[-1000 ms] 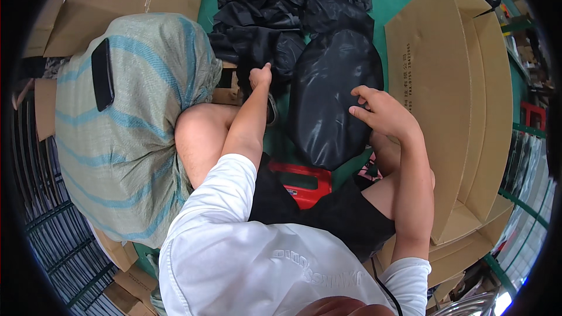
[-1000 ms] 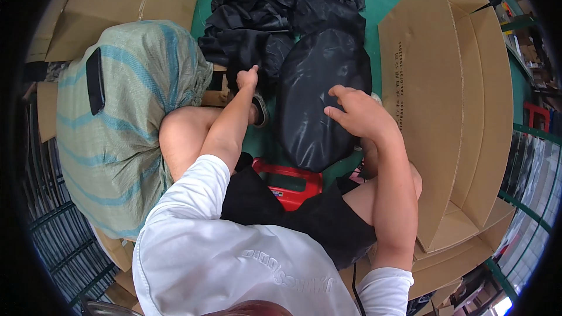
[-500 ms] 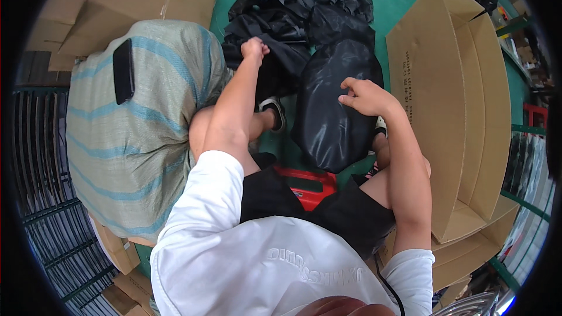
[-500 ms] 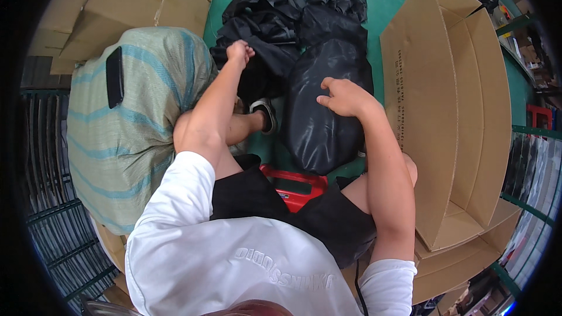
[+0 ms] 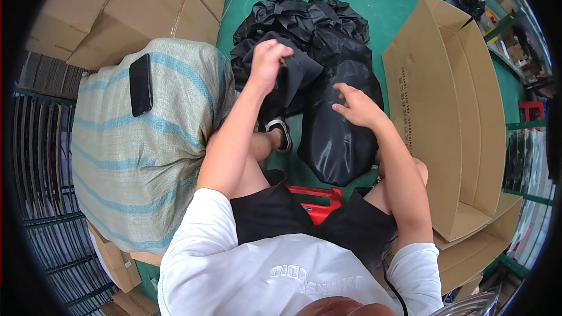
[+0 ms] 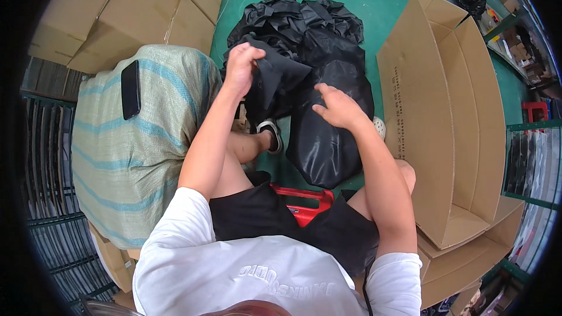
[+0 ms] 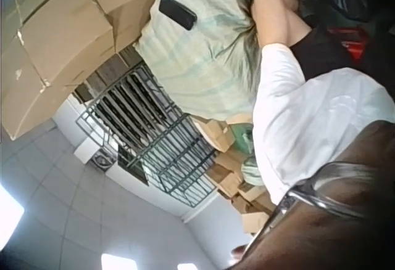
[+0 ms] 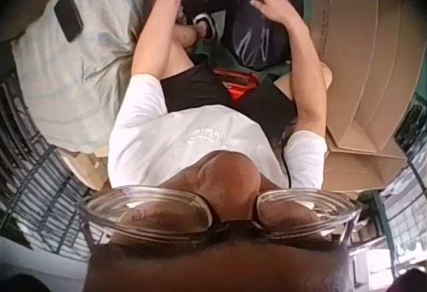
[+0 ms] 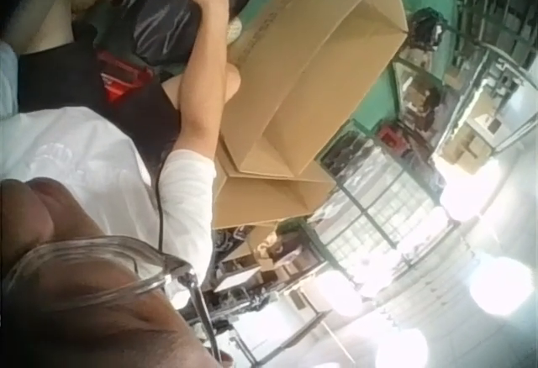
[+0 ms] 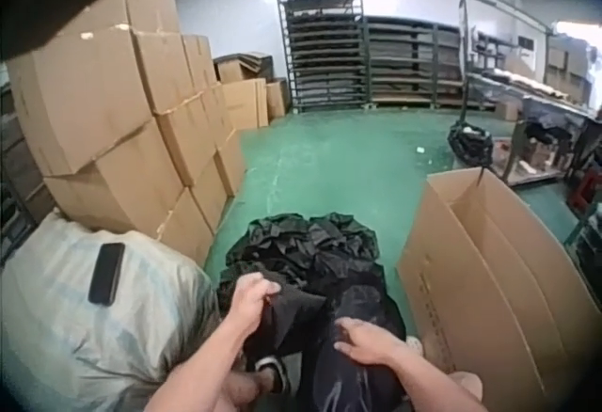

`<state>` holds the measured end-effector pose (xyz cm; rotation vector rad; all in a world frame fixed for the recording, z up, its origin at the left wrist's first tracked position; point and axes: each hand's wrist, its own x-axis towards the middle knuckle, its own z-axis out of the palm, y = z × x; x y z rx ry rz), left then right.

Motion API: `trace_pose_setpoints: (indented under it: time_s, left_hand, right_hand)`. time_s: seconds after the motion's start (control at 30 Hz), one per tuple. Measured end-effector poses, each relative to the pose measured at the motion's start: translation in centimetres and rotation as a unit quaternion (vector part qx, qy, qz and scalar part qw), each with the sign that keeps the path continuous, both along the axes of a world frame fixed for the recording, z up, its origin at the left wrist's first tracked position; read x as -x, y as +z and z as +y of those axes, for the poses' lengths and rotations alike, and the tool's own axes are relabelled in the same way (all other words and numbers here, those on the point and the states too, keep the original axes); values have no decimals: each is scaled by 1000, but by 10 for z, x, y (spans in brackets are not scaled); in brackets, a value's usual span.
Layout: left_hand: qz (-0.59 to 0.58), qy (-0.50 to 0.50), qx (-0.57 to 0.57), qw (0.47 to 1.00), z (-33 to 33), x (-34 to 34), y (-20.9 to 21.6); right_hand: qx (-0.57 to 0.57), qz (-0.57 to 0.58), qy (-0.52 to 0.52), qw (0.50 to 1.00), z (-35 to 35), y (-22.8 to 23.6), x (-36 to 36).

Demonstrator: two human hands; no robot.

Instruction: Inspecting and packing black fabric covers into a cardboard box.

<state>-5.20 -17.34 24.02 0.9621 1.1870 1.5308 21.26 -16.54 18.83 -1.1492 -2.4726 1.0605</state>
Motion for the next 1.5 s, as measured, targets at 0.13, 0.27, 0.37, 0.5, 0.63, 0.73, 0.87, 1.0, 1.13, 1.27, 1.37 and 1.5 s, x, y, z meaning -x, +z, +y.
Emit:
trace_pose_setpoints:
  time_s: [0.13, 0.27, 0.37, 0.5, 0.63, 0.73, 0.87, 1.0, 1.13, 1.27, 1.37, 1.5]
  left_hand:
    - [99, -189, -73, 974, -12, -39, -9]
    - [186, -301, -84, 932, -16, -47, -12]
    - [143, -368, -68, 916, -16, -49, -5]
    - [48, -388, -47, 919, -16, -43, 3]
    - [15, -391, -52, 919, -17, -36, 1]
    - [25, -415, -29, 909, -17, -35, 0]
    - [44, -415, -40, 908, -17, -36, 2]
    - [8, -434, -32, 900, -18, -34, 2]
    - [-33, -472, -13, 881, -14, -37, 11]
    - [-113, -458, 15, 882, -17, -27, 24]
    - [-128, -420, 10, 899, -15, -22, 24]
    - [-122, -407, -4, 905, -12, -19, 15]
  right_hand:
    - [-103, 79, -24, 991, -10, 4, 17]
    - [-126, 112, -36, 985, 0, -2, 20]
    - [-45, 140, -33, 989, 15, -14, 12]
    - [4, 231, -108, 967, 18, 9, 12]
    - [116, 285, -160, 938, 18, 29, 9]
    - [195, 284, -54, 937, 19, 37, 8]
    - [289, 279, 13, 916, 16, 33, 9]
    - [370, 208, 36, 905, 6, 44, 10]
    - [346, 108, 96, 927, 13, 16, 2]
    - [423, 137, 133, 886, 10, 23, 17]
    - [475, 262, 124, 831, 8, 16, 19]
    - [498, 364, 39, 786, 10, 25, 10]
